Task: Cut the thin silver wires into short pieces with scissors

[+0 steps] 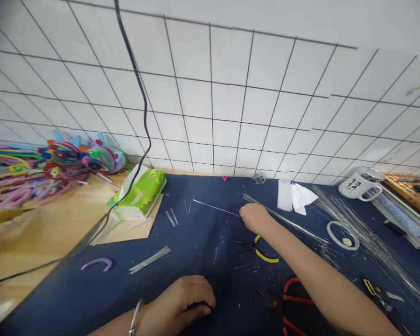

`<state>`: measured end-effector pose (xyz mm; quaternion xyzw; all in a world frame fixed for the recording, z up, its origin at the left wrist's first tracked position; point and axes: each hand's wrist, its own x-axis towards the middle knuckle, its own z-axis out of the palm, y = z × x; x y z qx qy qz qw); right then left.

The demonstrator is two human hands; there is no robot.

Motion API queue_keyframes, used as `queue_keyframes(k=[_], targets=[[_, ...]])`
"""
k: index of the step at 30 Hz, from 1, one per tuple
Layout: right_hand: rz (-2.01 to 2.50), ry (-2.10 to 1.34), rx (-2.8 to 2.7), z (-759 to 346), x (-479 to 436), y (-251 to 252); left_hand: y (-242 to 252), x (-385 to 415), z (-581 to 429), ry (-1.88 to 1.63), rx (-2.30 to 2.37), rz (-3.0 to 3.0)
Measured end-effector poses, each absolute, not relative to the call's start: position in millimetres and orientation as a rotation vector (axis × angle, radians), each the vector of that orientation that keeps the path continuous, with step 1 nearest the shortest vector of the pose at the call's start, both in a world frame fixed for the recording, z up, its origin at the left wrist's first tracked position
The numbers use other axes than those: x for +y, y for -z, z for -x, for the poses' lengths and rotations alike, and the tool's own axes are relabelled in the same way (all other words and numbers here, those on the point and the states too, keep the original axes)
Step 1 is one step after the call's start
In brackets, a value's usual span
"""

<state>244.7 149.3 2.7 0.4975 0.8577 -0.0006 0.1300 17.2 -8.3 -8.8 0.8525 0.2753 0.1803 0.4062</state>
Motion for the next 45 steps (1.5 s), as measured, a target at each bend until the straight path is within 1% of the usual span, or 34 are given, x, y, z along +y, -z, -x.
queue_keyframes(k=[7,11,14,16,20,24,27,29,31,34,39,42,45], targets=[[-1.477,0.074,2.507,-241,151,6,7,-9,-16,-0.453,0.689,-2.147],[-1.581,0.209,2.555,-250,154,-6,9,-9,-16,-0.475,0.690,-2.134],[-1.663,0.383,2.628,-258,155,-22,10,-9,-16,-0.485,0.701,-2.116],[-1.694,0.566,2.683,-259,153,-33,11,-10,-16,-0.492,0.705,-2.100],[-1.689,1.036,2.761,-249,143,-46,12,-11,-17,-0.557,0.734,-1.982],[-1.642,1.413,2.817,-227,126,-49,13,-2,-17,-0.747,0.931,-1.709],[-1.520,1.871,2.757,-211,110,-53,9,12,-16,-0.910,1.116,-1.497],[-1.440,2.073,2.705,-203,100,-55,3,19,-16,-0.986,1.138,-1.439],[-1.434,2.061,2.724,-197,92,-56,-2,23,-20,-1.008,1.082,-1.414],[-1.527,1.900,2.793,-190,85,-53,-3,24,-29,-0.993,1.010,-1.395],[-1.690,1.644,2.843,-179,80,-41,12,26,-35,-0.980,1.083,-1.397],[-1.669,1.683,2.792,-175,78,-37,18,27,-30,-0.982,1.120,-1.435],[-1.601,1.865,2.644,-175,76,-37,18,25,-23,-0.972,1.071,-1.476]])
